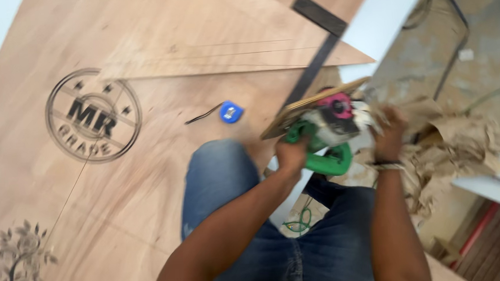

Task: The person measures and marks a piece of wood using a square and a pencil, then uses a circular saw to cut along the marked line on a sheet of plywood.

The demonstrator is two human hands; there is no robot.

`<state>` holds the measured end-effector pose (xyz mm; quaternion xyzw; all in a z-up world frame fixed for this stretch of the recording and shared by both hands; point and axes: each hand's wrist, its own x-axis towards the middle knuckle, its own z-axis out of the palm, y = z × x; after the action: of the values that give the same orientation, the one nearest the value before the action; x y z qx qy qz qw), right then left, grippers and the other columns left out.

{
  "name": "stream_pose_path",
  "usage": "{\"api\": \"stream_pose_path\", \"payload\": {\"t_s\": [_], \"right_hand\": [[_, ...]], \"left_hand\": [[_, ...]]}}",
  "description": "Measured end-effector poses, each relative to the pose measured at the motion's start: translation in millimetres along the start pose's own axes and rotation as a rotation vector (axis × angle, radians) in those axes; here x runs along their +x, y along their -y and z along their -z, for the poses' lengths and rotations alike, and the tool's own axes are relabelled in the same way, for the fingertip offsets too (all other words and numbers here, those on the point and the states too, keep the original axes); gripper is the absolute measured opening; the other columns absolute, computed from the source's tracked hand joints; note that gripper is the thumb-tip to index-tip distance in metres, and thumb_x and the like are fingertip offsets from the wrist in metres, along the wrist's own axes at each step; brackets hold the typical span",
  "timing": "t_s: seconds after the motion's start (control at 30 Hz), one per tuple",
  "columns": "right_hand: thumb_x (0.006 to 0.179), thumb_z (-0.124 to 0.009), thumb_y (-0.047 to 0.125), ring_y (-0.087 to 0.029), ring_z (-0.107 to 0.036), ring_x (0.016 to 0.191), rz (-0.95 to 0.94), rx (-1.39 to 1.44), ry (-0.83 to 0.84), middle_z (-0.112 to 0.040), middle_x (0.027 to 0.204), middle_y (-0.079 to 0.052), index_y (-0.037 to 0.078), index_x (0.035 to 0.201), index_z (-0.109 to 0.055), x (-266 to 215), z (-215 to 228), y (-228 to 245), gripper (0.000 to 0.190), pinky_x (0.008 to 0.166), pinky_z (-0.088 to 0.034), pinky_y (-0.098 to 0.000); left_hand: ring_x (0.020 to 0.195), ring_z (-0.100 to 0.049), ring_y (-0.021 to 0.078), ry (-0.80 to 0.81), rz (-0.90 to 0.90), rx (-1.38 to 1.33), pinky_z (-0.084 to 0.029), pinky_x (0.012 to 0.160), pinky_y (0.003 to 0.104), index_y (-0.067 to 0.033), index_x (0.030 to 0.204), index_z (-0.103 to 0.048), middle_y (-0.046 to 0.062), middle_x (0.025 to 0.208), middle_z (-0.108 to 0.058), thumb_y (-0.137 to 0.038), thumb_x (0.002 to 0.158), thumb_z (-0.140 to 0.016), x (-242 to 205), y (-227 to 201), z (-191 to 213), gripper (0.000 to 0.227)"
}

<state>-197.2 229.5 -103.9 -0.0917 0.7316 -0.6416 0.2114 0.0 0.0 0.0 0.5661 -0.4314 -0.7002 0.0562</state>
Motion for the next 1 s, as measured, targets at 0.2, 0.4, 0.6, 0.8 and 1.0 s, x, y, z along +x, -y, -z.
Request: {"api": "stream_pose_path", "payload": {"t_s": [0.2, 0.4, 0.6, 0.8, 1.0], "right_hand": [[0.091, -0.033, 0.078, -0.026, -0.046, 0.14, -0.083, 0.719, 0.013, -0.035, 0.164, -0.009, 0.014, 0.16, -0.029, 47, -72, -42, 0.094, 0.109, -0.043, -0.043], [0.098, -0.031, 0.082, -0.027, -0.063, 0.114, 0.105, 0.652, -0.09, -0.066, 0.12, -0.018, 0.001, 0.131, -0.06, 10, -104, -37, 0.092, 0.102, -0.049, -0.0389], [0.113, -0.031, 0.073, -0.026, -0.062, 0.081, 0.248, 1.085, -0.106, -0.066, 0.078, -0.013, 0.003, 0.085, -0.061, 4, -95, -65, 0.081, 0.087, -0.054, -0.042], [0.103, -0.048, 0.072, -0.021, -0.061, 0.097, -0.156, 0.615, -0.176, -0.063, 0.107, -0.009, -0.001, 0.121, -0.063, -12, -66, -67, 0.076, 0.09, -0.052, -0.0373], [0.099, -0.067, 0.054, -0.02, -0.057, 0.119, -0.138, 0.449, -0.085, -0.057, 0.128, -0.01, -0.001, 0.149, -0.044, -31, -77, -17, 0.078, 0.103, -0.049, -0.0331]], "left_hand": [[0.077, -0.061, 0.0183, -0.011, 0.038, 0.061, -0.05, 0.067, 0.036, 0.0053, 0.105, -0.072, 0.012, 0.091, -0.071, -0.01, 0.089, -0.072, -11, 17, 36, 0.022], [0.074, -0.06, 0.0197, -0.032, 0.088, 0.064, -0.049, 0.063, 0.039, 0.0005, 0.115, -0.061, 0.01, 0.095, -0.065, -0.002, 0.083, -0.068, 0, 38, 57, 0.033], [0.083, -0.06, 0.0192, -0.009, 0.093, 0.171, -0.049, 0.071, 0.037, 0.0002, 0.119, -0.06, 0.009, 0.102, -0.065, -0.003, 0.087, -0.065, 2, 44, 71, 0.033], [0.092, -0.06, 0.0187, 0.046, 0.089, 0.231, -0.049, 0.078, 0.035, -0.0001, 0.124, -0.058, 0.009, 0.109, -0.065, -0.005, 0.09, -0.062, -7, 43, 69, 0.034], [0.101, -0.06, 0.0181, 0.024, 0.054, 0.252, -0.05, 0.086, 0.033, -0.0004, 0.128, -0.057, 0.009, 0.117, -0.065, -0.006, 0.094, -0.059, -3, 48, 70, 0.035]]}}
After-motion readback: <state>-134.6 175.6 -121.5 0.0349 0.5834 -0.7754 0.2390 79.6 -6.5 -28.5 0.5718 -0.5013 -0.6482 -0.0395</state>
